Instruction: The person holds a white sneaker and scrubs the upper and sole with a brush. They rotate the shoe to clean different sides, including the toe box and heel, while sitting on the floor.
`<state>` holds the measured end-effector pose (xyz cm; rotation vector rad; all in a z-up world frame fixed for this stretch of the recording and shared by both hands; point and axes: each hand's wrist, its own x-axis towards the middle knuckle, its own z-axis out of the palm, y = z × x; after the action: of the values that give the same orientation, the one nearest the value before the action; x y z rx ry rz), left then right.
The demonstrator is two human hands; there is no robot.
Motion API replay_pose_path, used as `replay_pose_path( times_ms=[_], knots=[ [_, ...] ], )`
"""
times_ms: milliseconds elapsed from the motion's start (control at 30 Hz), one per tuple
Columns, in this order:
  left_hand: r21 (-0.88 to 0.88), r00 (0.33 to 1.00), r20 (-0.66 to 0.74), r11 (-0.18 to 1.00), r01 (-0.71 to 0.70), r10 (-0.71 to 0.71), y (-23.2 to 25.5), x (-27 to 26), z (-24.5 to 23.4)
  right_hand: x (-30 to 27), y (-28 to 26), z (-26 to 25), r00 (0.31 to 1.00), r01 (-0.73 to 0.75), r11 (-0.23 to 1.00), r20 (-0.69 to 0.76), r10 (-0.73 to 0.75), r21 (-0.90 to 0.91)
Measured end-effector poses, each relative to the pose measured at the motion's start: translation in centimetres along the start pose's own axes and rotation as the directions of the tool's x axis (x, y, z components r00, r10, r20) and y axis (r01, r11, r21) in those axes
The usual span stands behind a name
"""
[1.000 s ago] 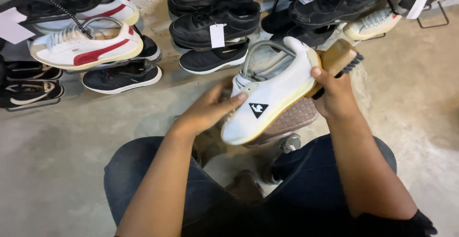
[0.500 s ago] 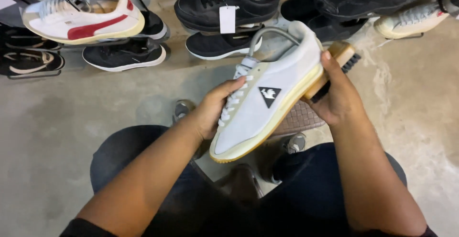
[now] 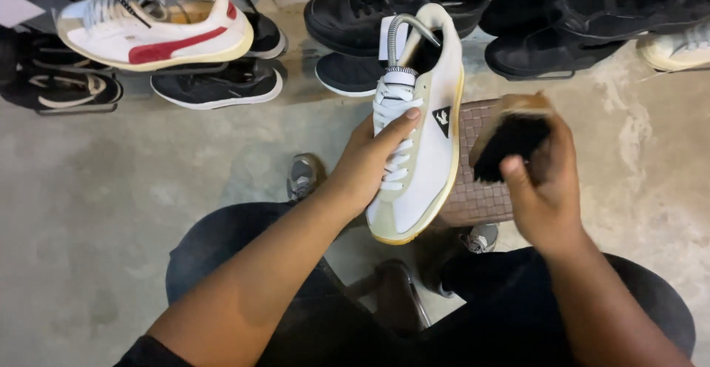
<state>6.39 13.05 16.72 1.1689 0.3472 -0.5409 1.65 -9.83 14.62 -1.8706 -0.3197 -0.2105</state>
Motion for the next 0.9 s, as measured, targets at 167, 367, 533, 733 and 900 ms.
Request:
replay_pose_path(
  times_ms=[167, 367, 533, 733, 900],
  knots=[
    [-0.106, 0.996, -0.062, 0.993, 0.058, -0.064, 0.3, -0.6, 0.1, -2.4, -0.2, 0.4, 0.97, 0.243, 0.927, 0.063, -0.235, -0.285],
    [-0.091, 0.993, -0.107, 0.995, 0.044, -0.054, 0.4, -1.1, 0.5, -2.4, -2.7, 1.7, 0.991, 0.124, 0.972, 0.076, -0.111, -0.198],
    [-0.105, 0.994, -0.109, 0.994, 0.016, -0.028, 1.2, -2.0, 1.0, -2.7, -2.3, 2.3, 0.968, 0.22, 0.941, 0.177, -0.178, -0.256],
    [0.046, 0.989, -0.137, 0.998, -0.042, 0.048, 0.5, -1.5, 1.0, -4.2, -1.4, 3.3, 0.93, 0.354, 0.873, 0.029, -0.366, -0.334],
    [0.053, 0.977, -0.209, 0.998, -0.022, 0.033, 1.2, -1.4, 0.5, -4.5, -0.6, 4.3, 0.836, 0.537, 0.774, 0.086, -0.543, -0.335]
  ],
)
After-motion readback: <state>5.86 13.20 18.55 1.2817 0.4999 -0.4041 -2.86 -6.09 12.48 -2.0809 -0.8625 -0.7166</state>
